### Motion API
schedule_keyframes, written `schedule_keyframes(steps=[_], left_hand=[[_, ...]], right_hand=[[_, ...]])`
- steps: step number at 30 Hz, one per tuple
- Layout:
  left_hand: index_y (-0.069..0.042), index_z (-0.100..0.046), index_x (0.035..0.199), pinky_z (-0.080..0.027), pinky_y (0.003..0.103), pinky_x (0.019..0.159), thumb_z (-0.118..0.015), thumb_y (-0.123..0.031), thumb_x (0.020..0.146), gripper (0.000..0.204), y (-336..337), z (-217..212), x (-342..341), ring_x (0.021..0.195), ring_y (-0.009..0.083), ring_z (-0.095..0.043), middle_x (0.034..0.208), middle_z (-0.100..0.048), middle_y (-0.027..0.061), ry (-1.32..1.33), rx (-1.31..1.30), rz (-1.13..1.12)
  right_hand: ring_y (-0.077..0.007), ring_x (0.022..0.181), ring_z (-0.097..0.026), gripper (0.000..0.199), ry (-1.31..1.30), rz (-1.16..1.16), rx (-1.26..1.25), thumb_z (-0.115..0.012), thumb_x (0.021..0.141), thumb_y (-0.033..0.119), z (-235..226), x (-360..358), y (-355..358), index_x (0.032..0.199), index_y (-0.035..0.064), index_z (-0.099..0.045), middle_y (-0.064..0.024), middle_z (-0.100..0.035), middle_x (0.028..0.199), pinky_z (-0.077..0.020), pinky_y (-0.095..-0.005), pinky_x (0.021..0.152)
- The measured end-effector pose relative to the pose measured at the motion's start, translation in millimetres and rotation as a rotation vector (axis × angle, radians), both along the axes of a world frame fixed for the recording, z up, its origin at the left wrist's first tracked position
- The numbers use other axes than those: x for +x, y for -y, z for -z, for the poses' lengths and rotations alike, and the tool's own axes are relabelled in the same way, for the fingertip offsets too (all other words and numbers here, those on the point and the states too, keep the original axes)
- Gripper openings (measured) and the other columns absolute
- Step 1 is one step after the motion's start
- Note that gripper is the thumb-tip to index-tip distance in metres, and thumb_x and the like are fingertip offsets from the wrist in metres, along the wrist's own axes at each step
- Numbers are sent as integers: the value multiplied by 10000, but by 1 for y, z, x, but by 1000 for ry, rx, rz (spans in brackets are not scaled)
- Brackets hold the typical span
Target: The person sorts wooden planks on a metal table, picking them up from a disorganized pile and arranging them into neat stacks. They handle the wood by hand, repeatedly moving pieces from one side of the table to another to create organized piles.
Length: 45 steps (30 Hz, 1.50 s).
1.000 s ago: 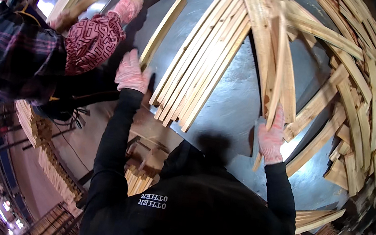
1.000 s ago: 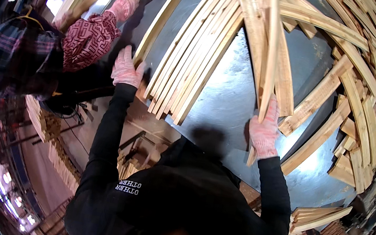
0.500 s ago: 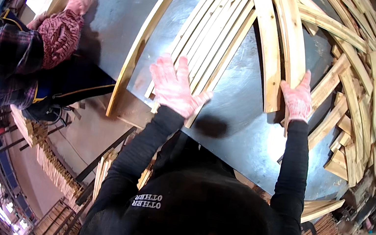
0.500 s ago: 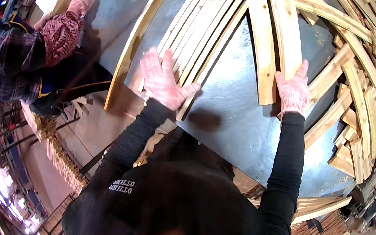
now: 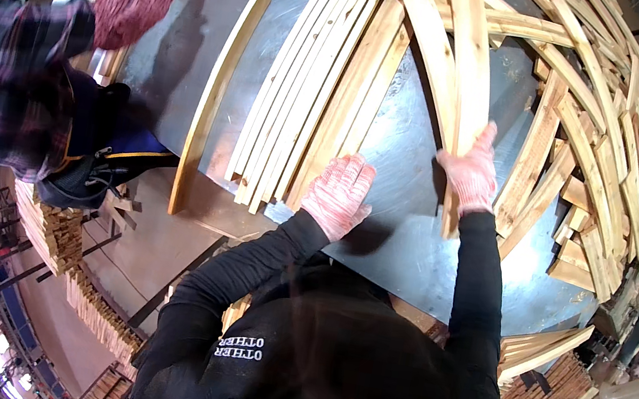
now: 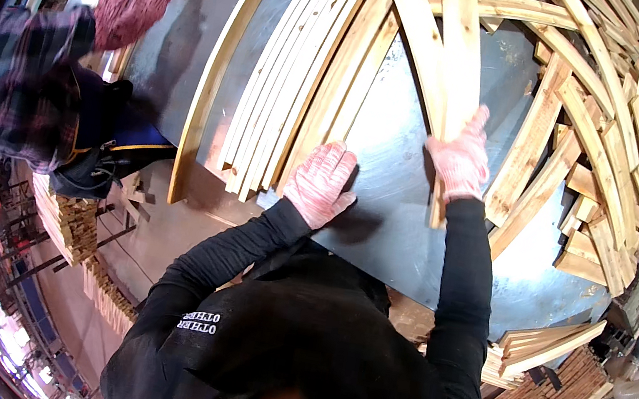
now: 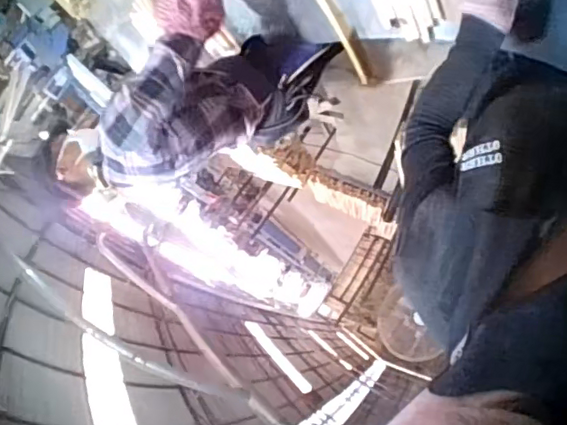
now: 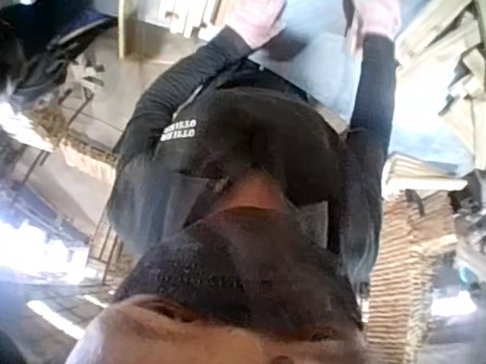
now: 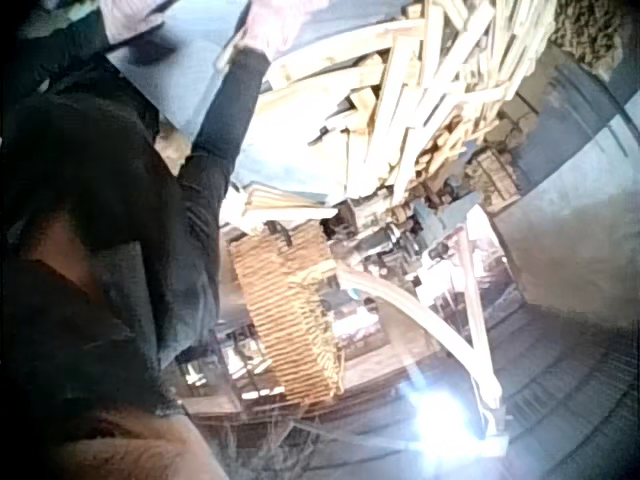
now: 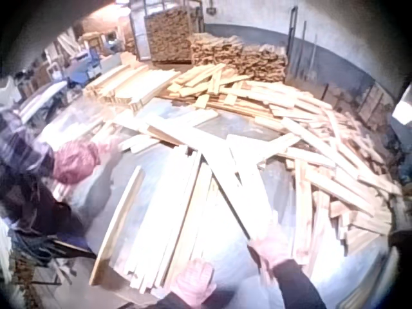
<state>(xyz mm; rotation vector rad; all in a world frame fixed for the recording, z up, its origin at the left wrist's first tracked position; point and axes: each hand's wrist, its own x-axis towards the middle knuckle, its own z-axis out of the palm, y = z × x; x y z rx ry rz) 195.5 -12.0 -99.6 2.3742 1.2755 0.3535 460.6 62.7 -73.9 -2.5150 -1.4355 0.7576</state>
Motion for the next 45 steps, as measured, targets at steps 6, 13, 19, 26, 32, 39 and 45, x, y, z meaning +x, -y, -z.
schedule_keyframes(steps=[6,13,19,26,32,39,45], left_hand=[[-170,-356,1508,-279,604,1111,-732,-448,793,854,-27,30,8,1402,532,-252,1543,-216,318,-343,-82,-305],[-138,-118,1571,-450,508,999,-704,-171,784,982,-58,2,5,1280,452,-463,1486,-308,325,-315,-303,-455],[-27,-139,1556,-492,389,970,-660,-218,784,950,-58,19,-18,1136,388,-619,1275,-583,303,99,-643,-521],[-15,-314,1521,-476,307,988,-641,-29,770,818,-27,22,5,1164,254,-588,1336,-576,181,850,-707,-571],[-78,-110,1583,-530,296,844,-694,-105,844,943,-40,-9,-12,991,197,-636,1230,-623,177,644,-854,-605],[23,-156,1554,-347,299,1115,-557,-40,758,894,22,-92,-88,1335,227,-459,1447,-457,181,813,-785,-395],[-10,-140,1569,-400,330,1079,-599,-38,740,948,31,-91,-57,1282,245,-501,1417,-478,185,849,-539,-532]], right_hand=[[-339,1203,-579,1120,-139,125,-43,-796,716,158,-42,57,120,1548,-39,-72,-249,-530,1375,-450,-348,1049],[-240,1044,-613,1146,-768,242,178,-835,681,55,-53,99,260,1584,96,-131,-136,-579,1275,-543,-360,894],[-224,988,-645,1098,-1113,197,134,-836,710,244,-35,41,192,1555,5,-176,-126,-608,1165,-560,-347,837],[-324,1233,-569,892,-821,-48,-44,-750,808,289,24,-83,70,1509,21,-269,-236,-576,1332,-452,-372,1030],[-387,1156,-618,807,-489,-350,-222,-673,888,464,24,-107,28,1450,-30,-368,-255,-648,1202,-480,-392,968],[-420,1206,-570,1055,-612,-333,-74,-629,828,658,35,-133,23,1478,-99,-286,-306,-558,1316,-459,-423,1014],[-363,1118,-600,763,-759,-308,70,-423,983,550,39,-150,5,1463,-41,-356,-278,-613,1185,-475,-396,970]])
